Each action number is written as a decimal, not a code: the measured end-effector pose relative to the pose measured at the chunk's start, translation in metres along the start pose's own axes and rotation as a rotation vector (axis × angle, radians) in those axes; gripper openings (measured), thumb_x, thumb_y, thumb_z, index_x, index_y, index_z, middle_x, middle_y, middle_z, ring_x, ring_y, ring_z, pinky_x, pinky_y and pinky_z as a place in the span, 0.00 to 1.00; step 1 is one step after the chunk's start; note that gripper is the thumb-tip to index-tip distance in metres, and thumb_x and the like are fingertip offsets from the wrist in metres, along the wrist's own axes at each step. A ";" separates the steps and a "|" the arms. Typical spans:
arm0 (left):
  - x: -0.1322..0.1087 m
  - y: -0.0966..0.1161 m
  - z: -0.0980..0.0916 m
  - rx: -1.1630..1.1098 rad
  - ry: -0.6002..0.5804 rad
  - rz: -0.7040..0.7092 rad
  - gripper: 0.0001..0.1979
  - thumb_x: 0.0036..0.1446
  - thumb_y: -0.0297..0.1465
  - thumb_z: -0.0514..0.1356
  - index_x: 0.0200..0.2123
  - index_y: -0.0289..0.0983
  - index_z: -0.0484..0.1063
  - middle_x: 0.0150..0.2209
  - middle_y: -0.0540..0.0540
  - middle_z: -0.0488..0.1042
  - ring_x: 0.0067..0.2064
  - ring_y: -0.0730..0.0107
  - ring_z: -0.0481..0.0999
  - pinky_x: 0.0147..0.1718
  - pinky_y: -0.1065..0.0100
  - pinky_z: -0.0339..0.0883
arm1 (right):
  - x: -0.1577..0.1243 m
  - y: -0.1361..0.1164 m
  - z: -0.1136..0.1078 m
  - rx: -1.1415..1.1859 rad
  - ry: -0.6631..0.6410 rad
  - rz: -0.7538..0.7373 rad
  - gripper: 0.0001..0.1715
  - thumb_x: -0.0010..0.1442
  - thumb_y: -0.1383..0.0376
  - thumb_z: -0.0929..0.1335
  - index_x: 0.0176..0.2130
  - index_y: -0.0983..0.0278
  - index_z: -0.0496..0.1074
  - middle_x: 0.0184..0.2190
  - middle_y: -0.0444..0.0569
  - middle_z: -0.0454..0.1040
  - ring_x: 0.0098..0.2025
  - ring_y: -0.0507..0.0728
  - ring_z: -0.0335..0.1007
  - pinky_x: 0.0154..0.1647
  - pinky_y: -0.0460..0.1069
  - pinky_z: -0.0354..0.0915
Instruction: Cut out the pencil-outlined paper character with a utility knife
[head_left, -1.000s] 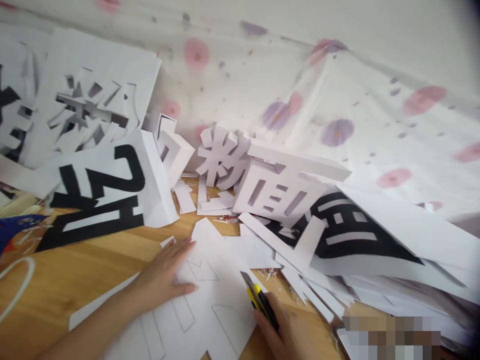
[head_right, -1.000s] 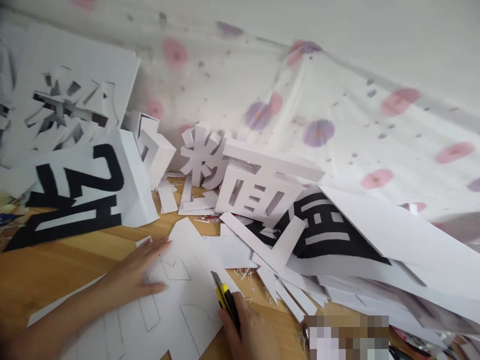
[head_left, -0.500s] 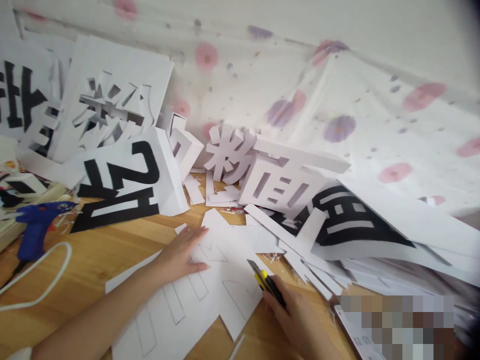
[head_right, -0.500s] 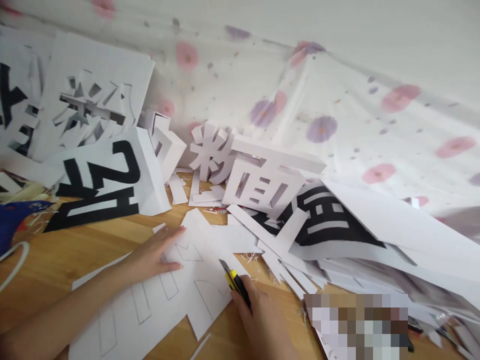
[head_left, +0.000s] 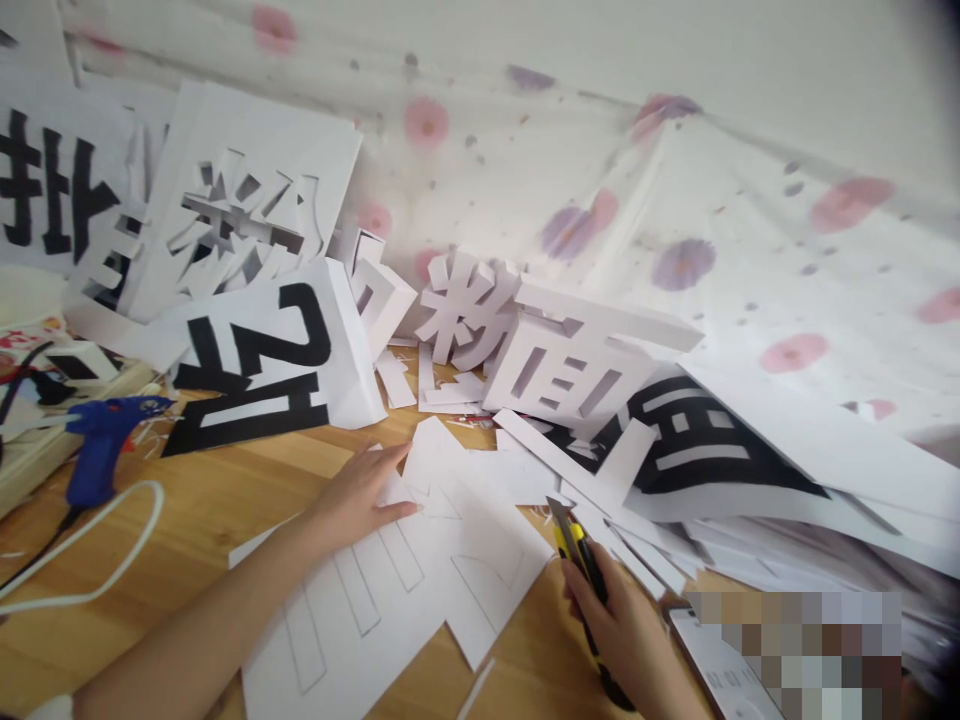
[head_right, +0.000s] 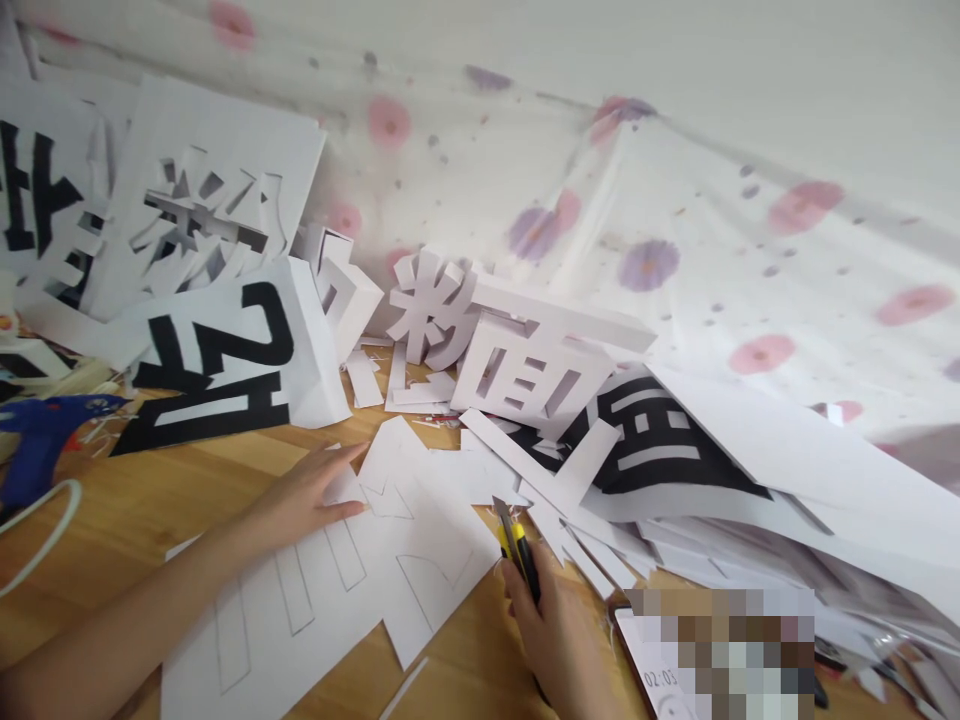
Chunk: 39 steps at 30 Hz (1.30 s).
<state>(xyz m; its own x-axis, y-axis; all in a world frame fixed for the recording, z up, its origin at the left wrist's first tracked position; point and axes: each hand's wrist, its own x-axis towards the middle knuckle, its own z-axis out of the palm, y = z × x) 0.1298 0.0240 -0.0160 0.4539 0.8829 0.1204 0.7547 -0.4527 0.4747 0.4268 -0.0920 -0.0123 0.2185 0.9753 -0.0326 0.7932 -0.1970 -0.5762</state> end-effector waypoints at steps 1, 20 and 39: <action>0.000 -0.001 0.001 -0.001 0.000 -0.001 0.32 0.53 0.44 0.55 0.59 0.42 0.52 0.56 0.44 0.64 0.59 0.51 0.56 0.54 0.51 0.52 | 0.000 0.002 0.000 0.009 0.010 0.003 0.17 0.60 0.52 0.56 0.38 0.62 0.61 0.22 0.44 0.72 0.26 0.56 0.71 0.29 0.49 0.63; 0.004 -0.013 0.004 0.061 0.034 -0.015 0.27 0.56 0.41 0.52 0.57 0.35 0.57 0.57 0.39 0.62 0.58 0.56 0.59 0.55 0.56 0.53 | -0.011 -0.011 0.012 -0.043 -0.017 -0.106 0.18 0.58 0.52 0.59 0.40 0.60 0.66 0.25 0.46 0.76 0.28 0.58 0.73 0.28 0.48 0.65; 0.009 -0.020 -0.007 -0.122 0.261 -0.302 0.22 0.59 0.43 0.48 0.52 0.38 0.64 0.51 0.43 0.69 0.52 0.60 0.67 0.50 0.62 0.60 | -0.007 -0.019 0.022 0.487 -0.116 0.022 0.19 0.54 0.47 0.62 0.27 0.59 0.61 0.18 0.41 0.66 0.21 0.54 0.63 0.22 0.48 0.59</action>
<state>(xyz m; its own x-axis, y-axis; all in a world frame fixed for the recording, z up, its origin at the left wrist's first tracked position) 0.1153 0.0418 -0.0179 0.0733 0.9828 0.1693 0.7666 -0.1642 0.6208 0.3976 -0.0928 -0.0186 0.1459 0.9815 -0.1237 0.4252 -0.1751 -0.8880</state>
